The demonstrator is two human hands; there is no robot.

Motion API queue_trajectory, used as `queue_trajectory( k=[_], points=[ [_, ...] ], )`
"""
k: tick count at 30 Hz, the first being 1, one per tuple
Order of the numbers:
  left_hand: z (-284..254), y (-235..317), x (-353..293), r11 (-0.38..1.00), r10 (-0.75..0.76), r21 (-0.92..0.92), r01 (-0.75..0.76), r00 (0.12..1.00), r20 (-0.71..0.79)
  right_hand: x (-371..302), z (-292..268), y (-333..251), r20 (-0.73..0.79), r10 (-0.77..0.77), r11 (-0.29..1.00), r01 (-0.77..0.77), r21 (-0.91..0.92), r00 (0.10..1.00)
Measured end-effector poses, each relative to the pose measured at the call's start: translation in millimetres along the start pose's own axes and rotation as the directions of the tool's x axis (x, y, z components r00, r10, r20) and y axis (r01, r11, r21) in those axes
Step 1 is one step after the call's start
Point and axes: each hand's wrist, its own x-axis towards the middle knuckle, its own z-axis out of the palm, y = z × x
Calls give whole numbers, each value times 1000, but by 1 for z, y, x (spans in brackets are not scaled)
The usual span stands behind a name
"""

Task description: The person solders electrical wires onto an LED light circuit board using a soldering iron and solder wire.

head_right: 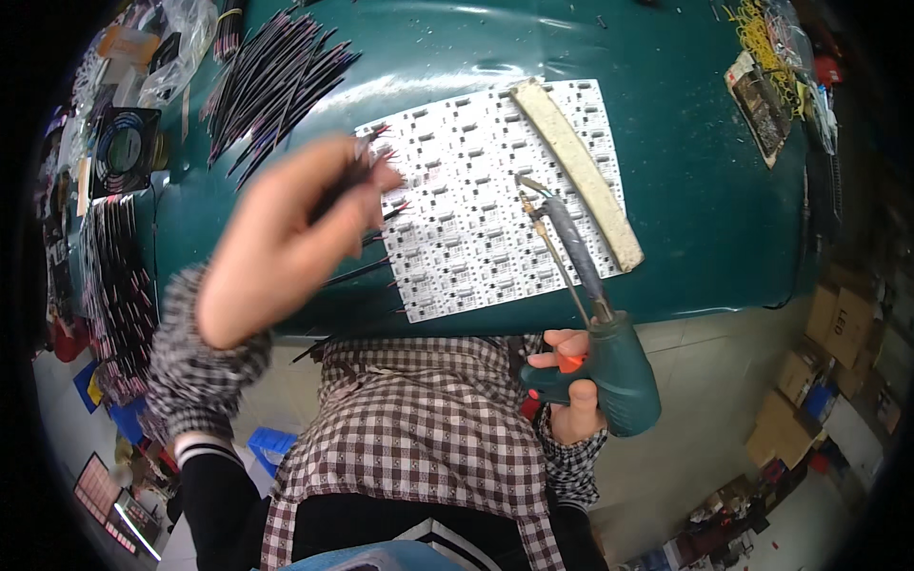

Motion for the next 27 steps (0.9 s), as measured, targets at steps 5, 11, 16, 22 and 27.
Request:
queue_trajectory(
  k=[5,11,16,22,27],
  points=[
    [67,-81,-28,989,-62,-143,25,963,-262,-10,5,7,137,216,976,-213,-33,967],
    [78,-79,-23,987,-149,5,159,939,-310,-26,-1,6,202,236,952,-185,-244,951],
    [83,-75,-25,988,-141,8,154,922,-361,-40,-12,12,249,148,985,-119,-126,957],
    [88,-75,-25,990,-119,20,138,914,-388,-44,-14,14,214,294,928,-223,-300,932],
    [91,-76,-26,995,-82,21,99,905,-417,-42,-13,13,234,342,901,-246,-357,910]
  ],
)
